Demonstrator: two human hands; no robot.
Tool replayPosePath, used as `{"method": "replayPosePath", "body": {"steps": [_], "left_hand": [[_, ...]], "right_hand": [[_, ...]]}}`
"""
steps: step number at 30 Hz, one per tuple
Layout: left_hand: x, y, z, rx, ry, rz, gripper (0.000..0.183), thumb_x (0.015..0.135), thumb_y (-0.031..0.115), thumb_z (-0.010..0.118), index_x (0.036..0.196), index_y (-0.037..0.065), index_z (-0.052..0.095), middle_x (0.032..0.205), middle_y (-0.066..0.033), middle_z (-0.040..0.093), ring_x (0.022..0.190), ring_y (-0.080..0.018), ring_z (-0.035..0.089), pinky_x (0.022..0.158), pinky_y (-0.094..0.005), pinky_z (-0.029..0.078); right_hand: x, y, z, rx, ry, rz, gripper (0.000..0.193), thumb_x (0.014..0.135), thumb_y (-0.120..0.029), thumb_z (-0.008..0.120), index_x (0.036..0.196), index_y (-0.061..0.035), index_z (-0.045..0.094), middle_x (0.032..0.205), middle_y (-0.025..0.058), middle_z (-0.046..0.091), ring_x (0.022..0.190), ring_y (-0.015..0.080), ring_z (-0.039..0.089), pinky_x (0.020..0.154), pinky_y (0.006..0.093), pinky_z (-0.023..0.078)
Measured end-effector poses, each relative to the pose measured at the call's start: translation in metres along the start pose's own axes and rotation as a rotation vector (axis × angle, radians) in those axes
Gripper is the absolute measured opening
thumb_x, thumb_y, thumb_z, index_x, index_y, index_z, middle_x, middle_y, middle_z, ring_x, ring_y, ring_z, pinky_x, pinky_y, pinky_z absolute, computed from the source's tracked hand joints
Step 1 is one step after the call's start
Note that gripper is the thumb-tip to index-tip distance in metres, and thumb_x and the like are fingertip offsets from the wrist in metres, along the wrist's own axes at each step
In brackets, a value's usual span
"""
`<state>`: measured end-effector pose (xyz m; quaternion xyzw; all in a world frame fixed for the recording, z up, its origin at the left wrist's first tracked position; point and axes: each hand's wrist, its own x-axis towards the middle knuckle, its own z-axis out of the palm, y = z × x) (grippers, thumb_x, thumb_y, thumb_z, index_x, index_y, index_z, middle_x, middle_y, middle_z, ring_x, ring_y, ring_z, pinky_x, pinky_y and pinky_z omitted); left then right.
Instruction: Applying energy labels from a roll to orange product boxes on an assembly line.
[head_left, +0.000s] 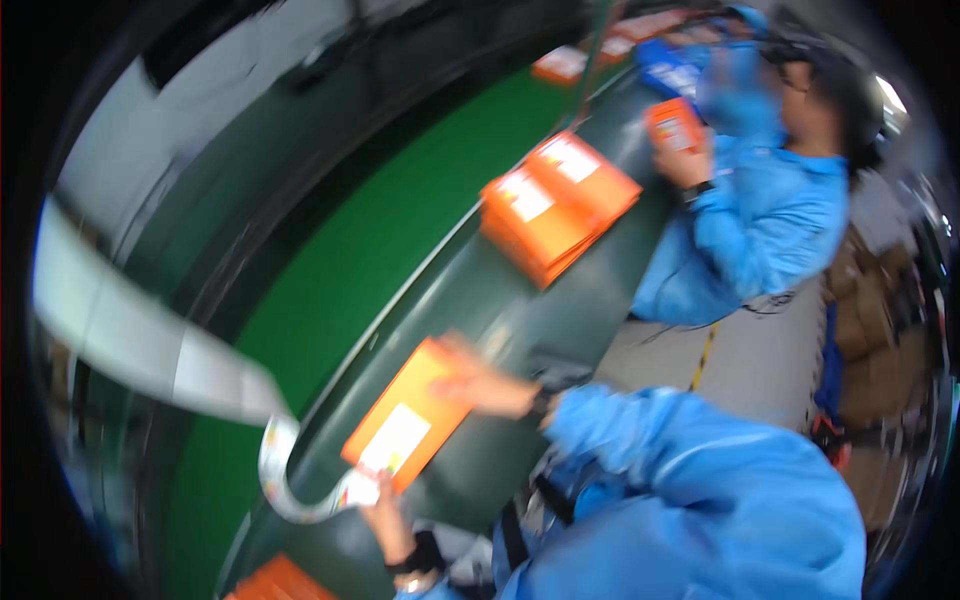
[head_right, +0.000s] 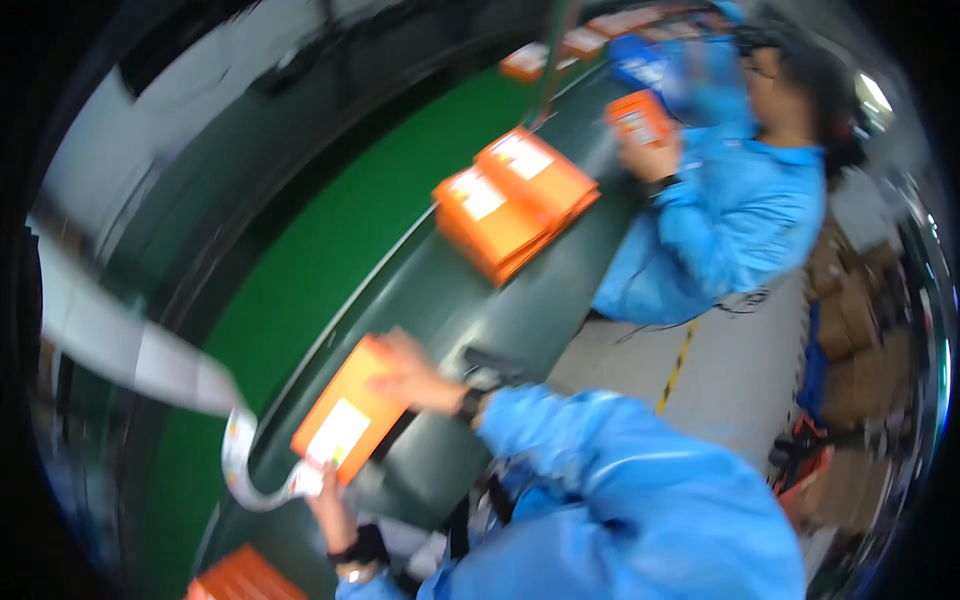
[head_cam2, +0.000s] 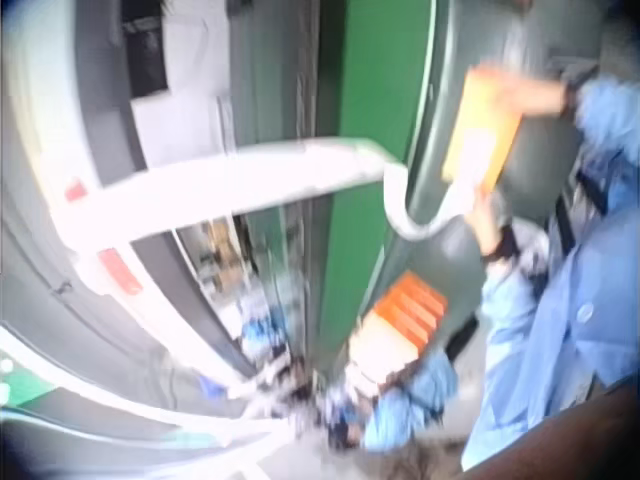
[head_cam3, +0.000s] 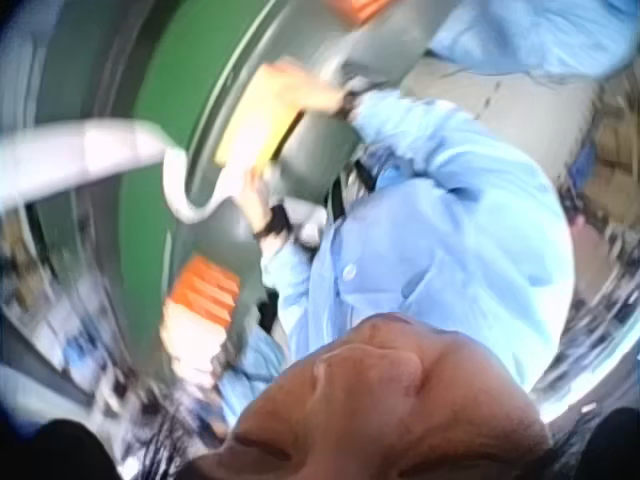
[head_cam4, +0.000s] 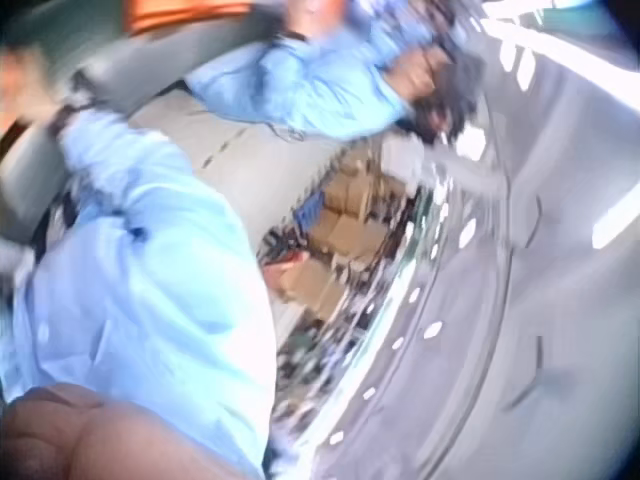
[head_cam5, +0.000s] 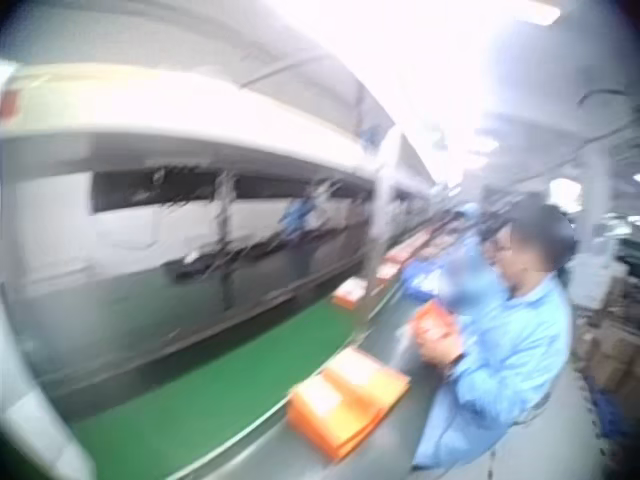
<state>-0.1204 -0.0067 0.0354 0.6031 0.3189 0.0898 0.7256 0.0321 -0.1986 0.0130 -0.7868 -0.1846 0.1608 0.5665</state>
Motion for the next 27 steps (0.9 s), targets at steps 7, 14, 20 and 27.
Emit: {"method": "replayPosePath", "body": {"steps": [7, 14, 20, 27], "left_hand": [[0.044, -0.052, -0.030, -0.038, -0.081, -0.176, 0.038, 0.089, 0.024, 0.051, 0.117, -0.001, 0.044, 0.108, -0.0124, 0.052, 0.091, -0.0200, 0.053, 0.076, -0.0295, 0.046], [0.058, -0.051, -0.004, -0.169, -0.091, -0.175, 0.039, 0.090, 0.026, 0.048, 0.119, 0.000, 0.041, 0.111, -0.0121, 0.052, 0.093, -0.0204, 0.053, 0.079, -0.0328, 0.046], [0.170, -0.134, 0.003, -0.612, -0.663, -0.116, 0.038, 0.087, 0.020, 0.054, 0.117, -0.002, 0.044, 0.108, -0.0104, 0.054, 0.095, -0.0160, 0.054, 0.081, -0.0301, 0.043], [0.212, -0.058, 0.192, -0.370, -0.318, 0.034, 0.051, 0.085, 0.016, 0.057, 0.129, 0.017, 0.032, 0.107, -0.0033, 0.053, 0.084, -0.0110, 0.053, 0.075, -0.0335, 0.045]], "right_hand": [[0.019, 0.034, 0.019, 0.577, -0.243, 0.410, 0.092, 0.073, -0.044, 0.063, 0.135, 0.0040, 0.015, 0.139, 0.0174, 0.024, 0.130, 0.0250, 0.021, 0.105, 0.0317, 0.017], [0.024, 0.044, -0.001, 0.530, -0.244, 0.402, 0.083, 0.075, -0.037, 0.061, 0.138, -0.0081, 0.017, 0.138, 0.0122, 0.026, 0.130, 0.0241, 0.021, 0.105, 0.0332, 0.018], [0.011, 0.061, -0.027, 0.638, -0.024, 0.480, 0.080, 0.080, -0.033, 0.059, 0.139, -0.0089, 0.012, 0.140, 0.0079, 0.023, 0.130, 0.0190, 0.019, 0.106, 0.0335, 0.016], [0.048, 0.093, -0.078, 1.103, 0.321, 0.200, 0.065, 0.084, -0.033, 0.056, 0.133, -0.0068, 0.023, 0.135, 0.0104, 0.034, 0.125, 0.0184, 0.033, 0.103, 0.0343, 0.027]]}}
